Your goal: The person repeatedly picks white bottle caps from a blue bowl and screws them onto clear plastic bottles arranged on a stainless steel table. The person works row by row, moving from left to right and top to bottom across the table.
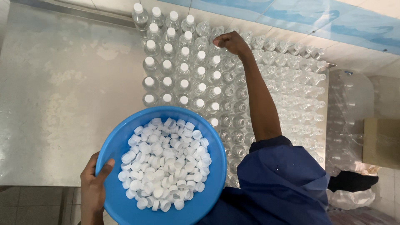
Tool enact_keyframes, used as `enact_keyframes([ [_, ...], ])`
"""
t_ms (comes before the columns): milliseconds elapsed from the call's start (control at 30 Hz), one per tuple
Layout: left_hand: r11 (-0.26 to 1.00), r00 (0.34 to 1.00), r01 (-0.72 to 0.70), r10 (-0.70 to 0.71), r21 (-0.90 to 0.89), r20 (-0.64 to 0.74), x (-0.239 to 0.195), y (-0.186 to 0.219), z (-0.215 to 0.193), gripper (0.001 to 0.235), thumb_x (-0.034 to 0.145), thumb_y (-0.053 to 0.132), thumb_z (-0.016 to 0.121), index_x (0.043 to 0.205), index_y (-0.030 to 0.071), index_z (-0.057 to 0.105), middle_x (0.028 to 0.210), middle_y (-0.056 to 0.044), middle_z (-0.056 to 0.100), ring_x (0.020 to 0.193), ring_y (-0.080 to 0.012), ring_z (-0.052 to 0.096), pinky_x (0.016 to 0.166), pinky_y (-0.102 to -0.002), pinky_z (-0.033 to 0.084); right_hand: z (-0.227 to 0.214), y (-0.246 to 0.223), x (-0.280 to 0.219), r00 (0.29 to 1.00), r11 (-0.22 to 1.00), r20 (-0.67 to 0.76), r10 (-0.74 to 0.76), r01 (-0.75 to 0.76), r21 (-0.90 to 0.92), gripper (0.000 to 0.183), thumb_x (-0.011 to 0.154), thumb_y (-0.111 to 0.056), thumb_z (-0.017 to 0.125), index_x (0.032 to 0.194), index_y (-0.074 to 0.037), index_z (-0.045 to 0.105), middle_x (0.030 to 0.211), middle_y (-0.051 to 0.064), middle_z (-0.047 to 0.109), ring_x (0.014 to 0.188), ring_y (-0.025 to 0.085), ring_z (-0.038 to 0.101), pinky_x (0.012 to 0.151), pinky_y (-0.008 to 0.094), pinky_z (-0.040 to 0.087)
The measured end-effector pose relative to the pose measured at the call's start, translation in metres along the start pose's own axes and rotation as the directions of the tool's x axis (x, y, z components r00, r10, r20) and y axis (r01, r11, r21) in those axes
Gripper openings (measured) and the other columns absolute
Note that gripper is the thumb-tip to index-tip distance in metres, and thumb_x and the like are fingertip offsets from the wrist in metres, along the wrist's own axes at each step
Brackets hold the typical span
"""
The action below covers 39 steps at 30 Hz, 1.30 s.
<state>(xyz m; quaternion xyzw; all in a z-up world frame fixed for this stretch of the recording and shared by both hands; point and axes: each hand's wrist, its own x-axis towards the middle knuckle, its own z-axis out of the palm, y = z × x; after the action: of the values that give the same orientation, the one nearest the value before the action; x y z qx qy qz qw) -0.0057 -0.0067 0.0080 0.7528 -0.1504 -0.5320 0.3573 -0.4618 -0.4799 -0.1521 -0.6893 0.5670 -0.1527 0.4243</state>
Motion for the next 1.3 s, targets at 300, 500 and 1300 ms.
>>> enact_keyframes([
  [300,0.998,1.0,0.028,-0.028,-0.049,0.003,0.001,-0.002,0.0,0.053,0.097,0.019,0.066,0.15,0.008,0.064,0.135,-0.018,0.072,0.115,-0.0385,0.069,0.094,-0.054,0.058,-0.005,-0.018,-0.011,0.999,0.996,0.022,0.042,-0.044,0.071,0.024,0.099,-0.031,0.08,0.121,-0.021,0.085,0.121,0.0,0.084,0.118,0.016,0.073,0.103,0.041,0.055],
  [500,0.999,0.998,-0.026,0.029,-0.048,0.048,-0.007,0.002,-0.003,0.045,0.099,0.019,0.065,0.143,0.007,0.068,0.123,-0.018,0.075,0.108,-0.0365,0.071,0.09,-0.05,0.058,-0.006,-0.032,-0.015,0.995,0.994,0.038,0.094,-0.096,0.048,0.019,0.1,-0.023,0.079,0.119,-0.022,0.085,0.123,-0.001,0.083,0.126,0.019,0.073,0.111,0.044,0.057],
  [1300,0.992,0.994,-0.077,0.084,-0.096,0.065,-0.007,-0.004,-0.004,0.046,0.099,0.019,0.066,0.144,0.007,0.066,0.125,-0.017,0.075,0.109,-0.036,0.072,0.09,-0.051,0.059,0.006,-0.033,-0.036,0.98,0.898,-0.046,-0.194,0.159,-0.409,0.039,0.096,-0.037,0.08,0.13,-0.017,0.08,0.117,0.014,0.077,0.105,0.034,0.07,0.08,0.05,0.048],
])
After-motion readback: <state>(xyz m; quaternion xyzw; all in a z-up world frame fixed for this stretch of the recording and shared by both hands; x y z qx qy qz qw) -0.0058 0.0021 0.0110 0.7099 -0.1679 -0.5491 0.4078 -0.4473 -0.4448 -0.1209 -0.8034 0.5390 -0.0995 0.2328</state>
